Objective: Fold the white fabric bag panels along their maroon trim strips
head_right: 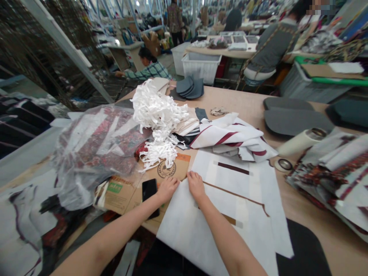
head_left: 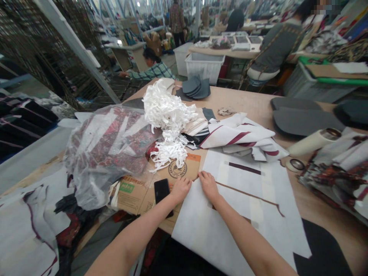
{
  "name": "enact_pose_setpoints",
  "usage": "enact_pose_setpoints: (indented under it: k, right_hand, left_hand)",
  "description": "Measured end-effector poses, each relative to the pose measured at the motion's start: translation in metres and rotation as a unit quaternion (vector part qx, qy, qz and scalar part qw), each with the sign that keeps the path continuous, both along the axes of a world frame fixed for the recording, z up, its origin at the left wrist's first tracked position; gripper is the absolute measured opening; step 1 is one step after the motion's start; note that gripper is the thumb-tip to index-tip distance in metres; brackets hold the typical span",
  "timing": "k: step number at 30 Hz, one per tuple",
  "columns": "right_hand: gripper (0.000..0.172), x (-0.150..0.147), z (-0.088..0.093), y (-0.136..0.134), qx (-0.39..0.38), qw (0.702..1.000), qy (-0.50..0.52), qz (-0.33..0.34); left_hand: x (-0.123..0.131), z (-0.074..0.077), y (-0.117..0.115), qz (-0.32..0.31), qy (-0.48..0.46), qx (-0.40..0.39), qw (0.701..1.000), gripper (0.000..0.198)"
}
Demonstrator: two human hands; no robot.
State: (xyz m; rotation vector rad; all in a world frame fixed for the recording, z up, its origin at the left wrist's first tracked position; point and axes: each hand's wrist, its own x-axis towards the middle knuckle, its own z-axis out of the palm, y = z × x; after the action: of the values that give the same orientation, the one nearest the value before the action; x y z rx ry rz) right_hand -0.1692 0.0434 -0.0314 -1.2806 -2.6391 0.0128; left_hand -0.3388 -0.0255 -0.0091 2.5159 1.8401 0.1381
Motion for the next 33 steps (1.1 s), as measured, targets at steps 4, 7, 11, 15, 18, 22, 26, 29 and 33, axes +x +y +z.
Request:
enact_pose_setpoints:
  k: [4,7,11,15,18,22,26,29,33]
  right_hand:
    - [0.025,-0.001,0.000,0.000,-0.039,0.993,0.036,-0.104]
    - [0.018,0.001,-0.001,0.001,-0.053,0.992,0.062,-0.098]
    - [0.017,0.004,-0.003,0.002,-0.044,0.992,0.093,-0.077]
    - [0.019,0.003,-0.003,0.003,-0.049,0.992,0.088,-0.080]
    - [0.018,0.002,-0.002,0.003,-0.061,0.992,0.071,-0.090]
    - [0.018,0.003,-0.002,0.004,-0.050,0.994,0.054,-0.075]
    - [0.018,0.008,-0.005,0.002,-0.009,0.998,0.054,-0.040]
    - [0.018,0.012,-0.005,-0.002,0.021,0.999,0.044,-0.003]
    - [0.017,0.013,0.000,-0.004,0.041,0.998,0.002,0.049]
  left_hand:
    - [0.008,0.004,0.017,0.104,-0.082,-0.043,0.990,0.023]
    - [0.022,0.010,0.036,0.139,-0.149,-0.077,0.976,0.024]
    - [0.031,0.013,0.055,0.129,-0.190,-0.096,0.969,0.026]
    - [0.029,0.009,0.065,0.104,-0.194,-0.121,0.968,0.025]
    - [0.029,0.005,0.067,0.105,-0.191,-0.125,0.968,0.024]
    - [0.029,0.002,0.065,0.082,-0.183,-0.102,0.974,0.024]
    - [0.026,-0.001,0.061,0.044,-0.171,-0.076,0.981,0.027]
    - [0.024,-0.001,0.058,-0.029,-0.134,-0.058,0.989,0.027]
    - [0.027,0.004,0.051,-0.086,-0.052,-0.041,0.994,0.027]
